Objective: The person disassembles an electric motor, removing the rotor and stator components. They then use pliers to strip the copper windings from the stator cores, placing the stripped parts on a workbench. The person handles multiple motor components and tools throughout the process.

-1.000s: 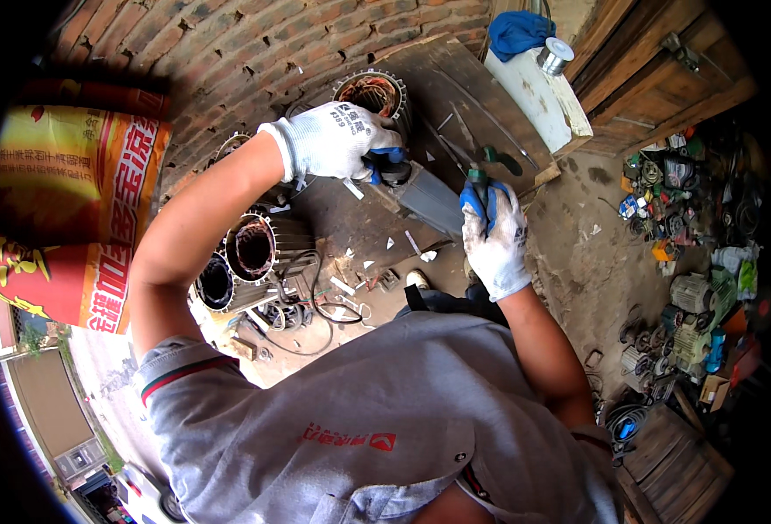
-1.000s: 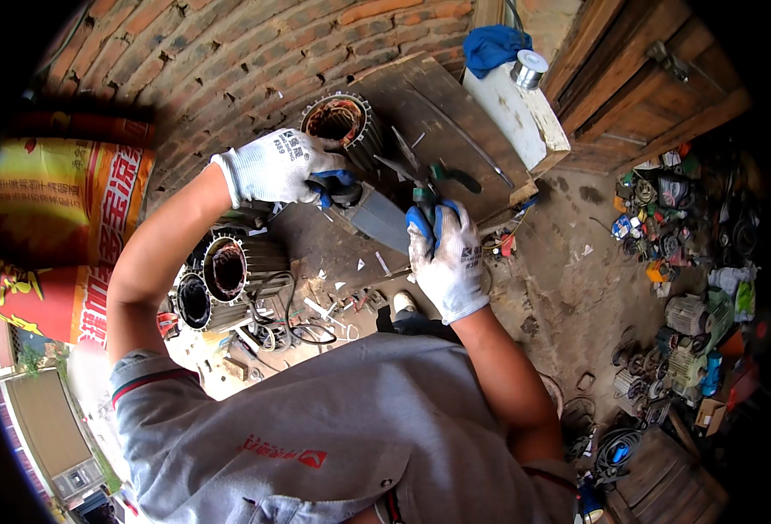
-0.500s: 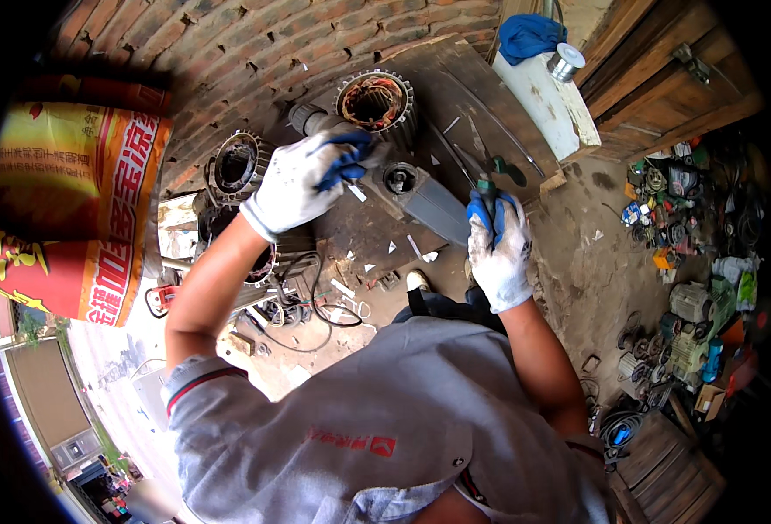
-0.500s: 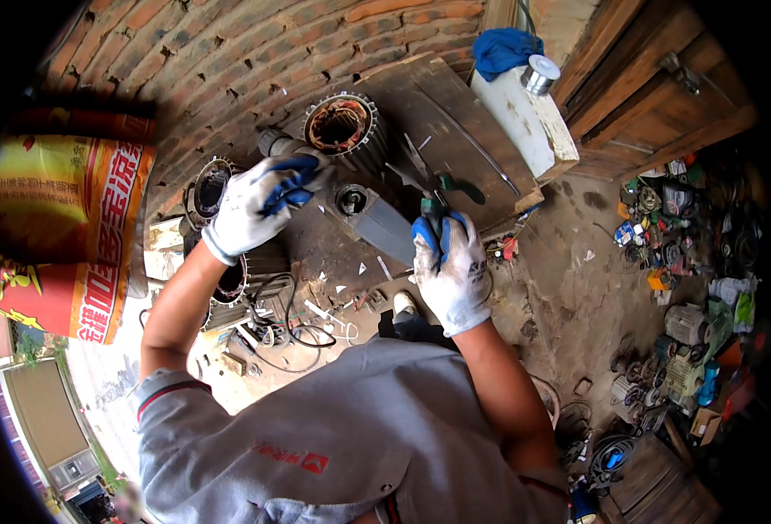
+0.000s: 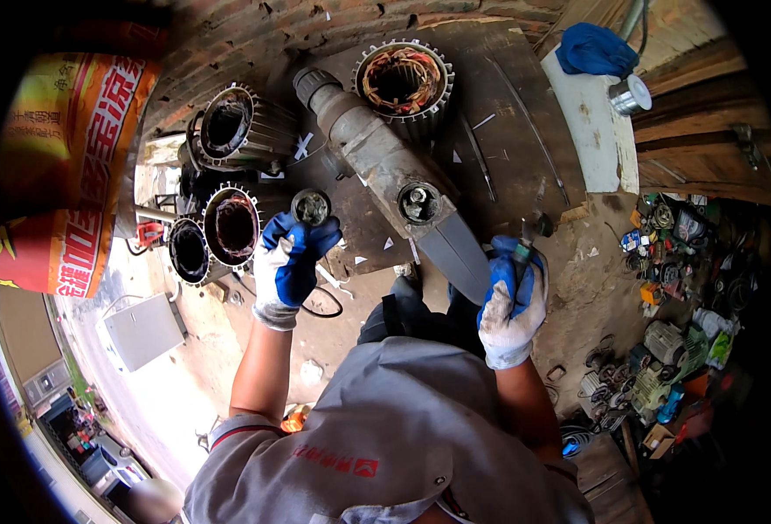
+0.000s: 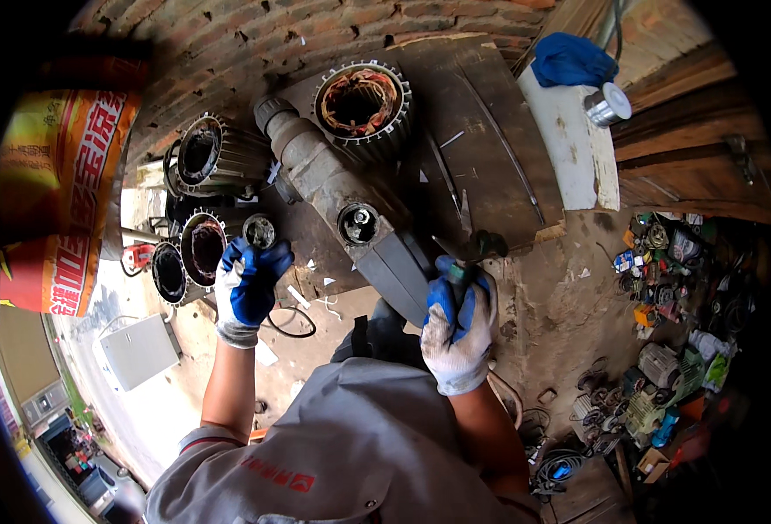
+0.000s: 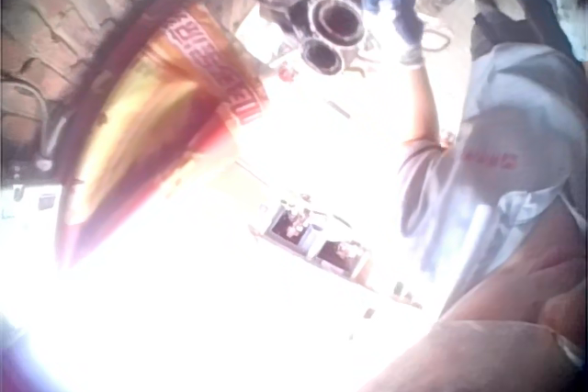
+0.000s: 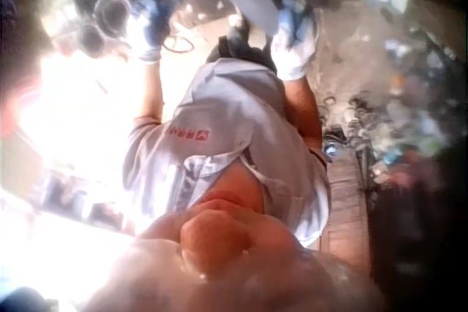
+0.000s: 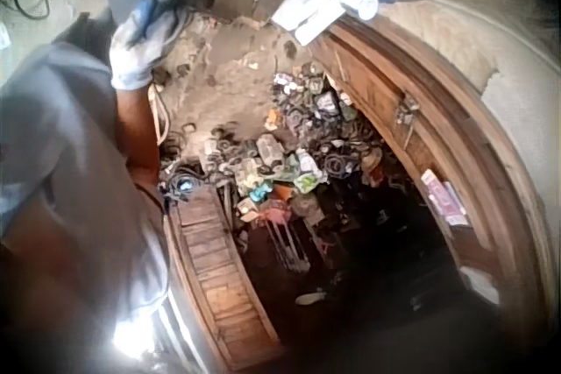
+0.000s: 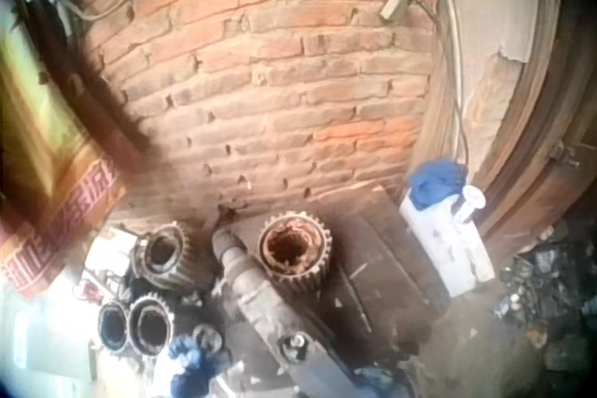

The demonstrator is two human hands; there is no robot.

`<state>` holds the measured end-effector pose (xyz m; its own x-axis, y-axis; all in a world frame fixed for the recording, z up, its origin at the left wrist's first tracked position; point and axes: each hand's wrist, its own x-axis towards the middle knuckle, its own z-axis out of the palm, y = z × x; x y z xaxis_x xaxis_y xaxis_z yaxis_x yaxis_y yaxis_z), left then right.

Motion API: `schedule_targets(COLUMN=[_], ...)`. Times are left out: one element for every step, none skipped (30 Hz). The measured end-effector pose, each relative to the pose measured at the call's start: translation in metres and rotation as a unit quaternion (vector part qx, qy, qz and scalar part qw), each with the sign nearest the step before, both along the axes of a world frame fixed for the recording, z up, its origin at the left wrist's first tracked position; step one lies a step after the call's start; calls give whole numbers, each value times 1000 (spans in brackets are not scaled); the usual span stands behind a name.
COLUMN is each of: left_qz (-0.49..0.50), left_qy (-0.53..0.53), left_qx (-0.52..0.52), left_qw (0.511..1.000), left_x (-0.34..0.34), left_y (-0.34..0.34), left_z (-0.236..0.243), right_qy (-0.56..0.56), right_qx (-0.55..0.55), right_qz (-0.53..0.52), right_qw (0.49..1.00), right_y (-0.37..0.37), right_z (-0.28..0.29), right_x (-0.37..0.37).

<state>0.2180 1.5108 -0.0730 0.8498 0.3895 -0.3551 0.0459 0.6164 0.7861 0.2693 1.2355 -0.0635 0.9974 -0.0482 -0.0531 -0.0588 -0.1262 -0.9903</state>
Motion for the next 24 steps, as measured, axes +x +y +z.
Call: schedule_targets(left_qz=[1, -20, -27, -33, -37, -30, -27, -26, -38, -35, -36, -37, -32, -29, -27, -29, -11, 4, 6, 19, 3, -27, -59, -33], left_qy=[2, -7, -5, -5, -9, -13, -9, -11, -19, -20, -26, -32, -32, -35, -36, -47, -55, -60, -75, -132, -196, -215, -234, -206], left_qx=[-23, -65, -106, -147, -174, -195, -213, -230, -232, -234, -234, -235, -235, -236, -238, -249, -229, -207, -212, -151, -101, -90, -80, -10], left_qw=[1000, 998, 994, 989, 984, 980, 977, 973, 972, 971, 971, 971, 971, 971, 970, 967, 972, 976, 974, 979, 976, 972, 967, 978], left_x=[-6, -10, -12, -12, -15, -16, -18, -16, -17, -18, -16, -15, -15, -13, -11, -11, -8, -2, 10, 26, 42, 60, 78, 98], left_y=[1, 0, -2, -6, -5, -8, -11, -14, -16, -19, -22, -24, -25, -27, -28, -26, -24, -20, -11, -8, -4, 1, 6, 2], left_z=[-8, -9, -8, -6, -13, -20, -23, -26, -30, -30, -31, -32, -32, -32, -32, -32, -30, -25, -17, -5, 6, 16, 26, 38], right_qy=[-50, -100, -141, -182, -162, -173, -185, -201, -175, -181, -189, -197, -172, -172, -172, -171, -167, -158, -148, -137, -124, -126, -128, -130], right_qx=[-34, -66, -85, -102, -109, -109, -109, -109, -82, -81, -84, -86, -101, -100, -99, -97, -84, -77, -71, -63, -59, -69, -79, -89], right_qz=[22, 43, 60, 77, 83, 85, 86, 86, 73, 75, 75, 75, 81, 89, 96, 103, 97, 102, 107, 113, 109, 116, 122, 129], right_qw=[998, 992, 985, 975, 977, 975, 973, 970, 978, 977, 975, 974, 976, 976, 975, 975, 978, 979, 981, 982, 984, 983, 981, 979], right_y=[-1, -2, -6, -8, -6, -7, -10, -11, -8, -8, -10, -10, -8, -9, -11, -11, -10, -9, -10, -10, -10, -11, -12, -14], right_z=[1, 3, 1, -1, 4, 2, 0, -2, -1, -2, -4, -4, 3, 4, 4, 3, 2, 2, 3, 3, 4, 4, 3, 3], right_x=[2, 4, 7, 8, 10, 10, 10, 11, 9, 9, 10, 12, 12, 14, 15, 16, 16, 15, 16, 14, 14, 14, 14, 14])
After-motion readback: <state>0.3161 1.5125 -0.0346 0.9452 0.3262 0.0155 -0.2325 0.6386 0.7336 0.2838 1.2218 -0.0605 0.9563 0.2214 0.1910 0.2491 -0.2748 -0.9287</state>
